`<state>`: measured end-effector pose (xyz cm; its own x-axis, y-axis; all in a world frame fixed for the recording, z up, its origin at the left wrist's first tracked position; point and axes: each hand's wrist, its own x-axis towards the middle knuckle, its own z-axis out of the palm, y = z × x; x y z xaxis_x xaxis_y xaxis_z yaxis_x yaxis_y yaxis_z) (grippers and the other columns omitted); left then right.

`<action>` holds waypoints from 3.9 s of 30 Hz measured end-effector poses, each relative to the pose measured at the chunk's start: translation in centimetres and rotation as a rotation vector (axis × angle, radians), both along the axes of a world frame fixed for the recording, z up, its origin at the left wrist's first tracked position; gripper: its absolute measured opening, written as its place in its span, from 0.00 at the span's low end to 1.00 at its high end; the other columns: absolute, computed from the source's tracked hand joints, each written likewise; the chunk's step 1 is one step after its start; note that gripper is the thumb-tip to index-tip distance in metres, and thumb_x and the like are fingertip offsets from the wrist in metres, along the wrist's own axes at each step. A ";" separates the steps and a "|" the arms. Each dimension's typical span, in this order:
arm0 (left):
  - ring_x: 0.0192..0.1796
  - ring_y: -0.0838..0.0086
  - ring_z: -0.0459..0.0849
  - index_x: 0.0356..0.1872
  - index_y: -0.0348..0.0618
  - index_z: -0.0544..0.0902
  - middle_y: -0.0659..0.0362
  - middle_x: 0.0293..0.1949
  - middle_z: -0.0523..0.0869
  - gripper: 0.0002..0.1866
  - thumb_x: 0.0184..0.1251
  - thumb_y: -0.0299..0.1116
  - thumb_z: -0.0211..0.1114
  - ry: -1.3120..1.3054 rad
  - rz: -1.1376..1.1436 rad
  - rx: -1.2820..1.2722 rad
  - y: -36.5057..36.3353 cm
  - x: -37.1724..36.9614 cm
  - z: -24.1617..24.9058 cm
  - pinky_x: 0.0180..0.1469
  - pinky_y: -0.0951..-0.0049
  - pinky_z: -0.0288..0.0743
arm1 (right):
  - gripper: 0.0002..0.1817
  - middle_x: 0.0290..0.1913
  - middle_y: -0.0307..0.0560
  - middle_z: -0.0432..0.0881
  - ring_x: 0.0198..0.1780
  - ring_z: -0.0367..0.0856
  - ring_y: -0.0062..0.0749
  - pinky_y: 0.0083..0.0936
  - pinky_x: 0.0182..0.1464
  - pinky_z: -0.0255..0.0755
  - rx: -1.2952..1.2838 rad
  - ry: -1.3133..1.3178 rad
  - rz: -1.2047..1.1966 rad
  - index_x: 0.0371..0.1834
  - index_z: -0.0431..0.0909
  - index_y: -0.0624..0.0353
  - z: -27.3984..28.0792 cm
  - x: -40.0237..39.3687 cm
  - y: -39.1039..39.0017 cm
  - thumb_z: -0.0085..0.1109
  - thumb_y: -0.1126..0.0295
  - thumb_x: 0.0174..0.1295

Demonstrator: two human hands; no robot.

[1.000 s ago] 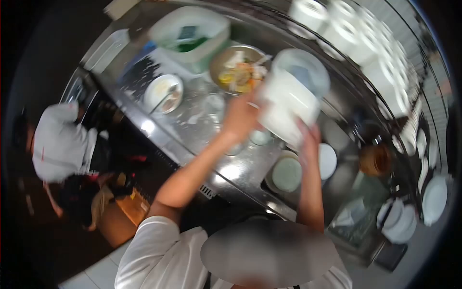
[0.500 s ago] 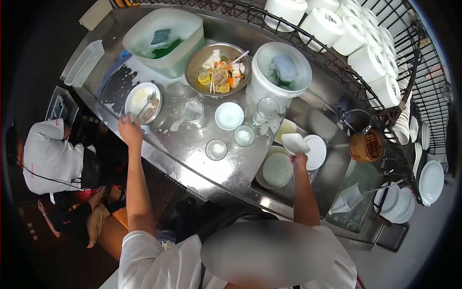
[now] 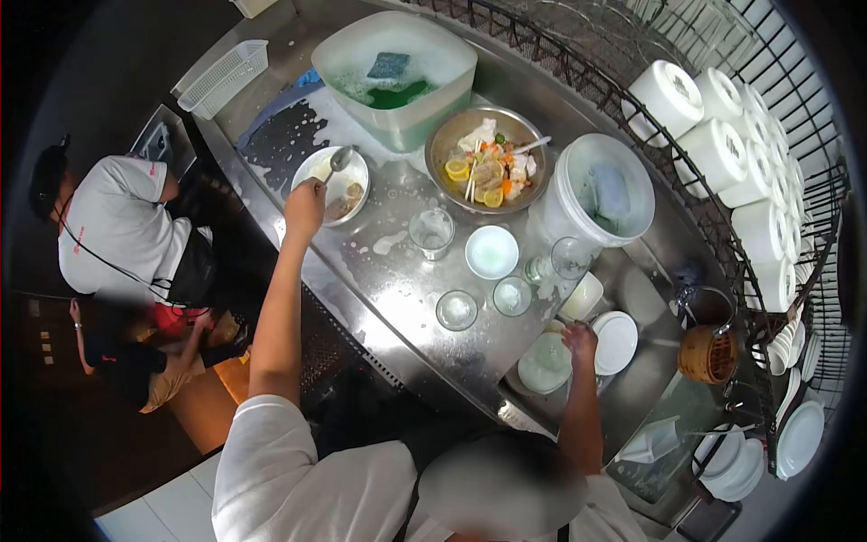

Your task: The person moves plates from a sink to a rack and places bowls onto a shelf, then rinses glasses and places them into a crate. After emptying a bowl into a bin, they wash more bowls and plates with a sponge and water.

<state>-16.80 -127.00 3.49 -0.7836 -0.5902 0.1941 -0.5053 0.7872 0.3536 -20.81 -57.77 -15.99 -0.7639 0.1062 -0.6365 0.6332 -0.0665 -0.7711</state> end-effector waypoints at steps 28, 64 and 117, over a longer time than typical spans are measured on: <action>0.30 0.59 0.91 0.63 0.31 0.73 0.42 0.42 0.87 0.24 0.65 0.21 0.45 0.363 0.375 1.162 -3.9 2.7 -7.0 0.23 0.68 0.89 | 0.14 0.39 0.47 0.86 0.33 0.85 0.30 0.26 0.36 0.78 0.051 0.219 -0.080 0.54 0.79 0.62 9.4 6.3 -1.7 0.50 0.65 0.77; 0.41 0.44 0.89 0.74 0.48 0.67 0.38 0.55 0.85 0.32 0.66 0.24 0.55 0.260 -0.249 -0.175 9.7 -22.3 7.3 0.42 0.48 0.82 | 0.10 0.38 0.46 0.87 0.37 0.86 0.26 0.26 0.43 0.79 0.352 0.477 0.032 0.50 0.81 0.66 22.2 15.9 -2.5 0.52 0.78 0.72; 0.39 0.68 0.90 0.69 0.42 0.74 0.51 0.51 0.86 0.24 0.75 0.36 0.62 -0.226 -0.280 1.307 60.0 12.0 -9.5 0.33 0.71 0.84 | 0.29 0.37 0.63 0.87 0.27 0.89 0.51 0.39 0.35 0.86 0.523 -0.027 0.139 0.66 0.61 0.66 4.7 7.7 14.6 0.49 0.70 0.60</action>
<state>-4.82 -66.97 -6.00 -0.8466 -0.0595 -0.5289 -0.5310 0.0272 0.8469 -13.12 -43.19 -11.28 -0.7776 0.3129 -0.5453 0.6285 0.4080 -0.6622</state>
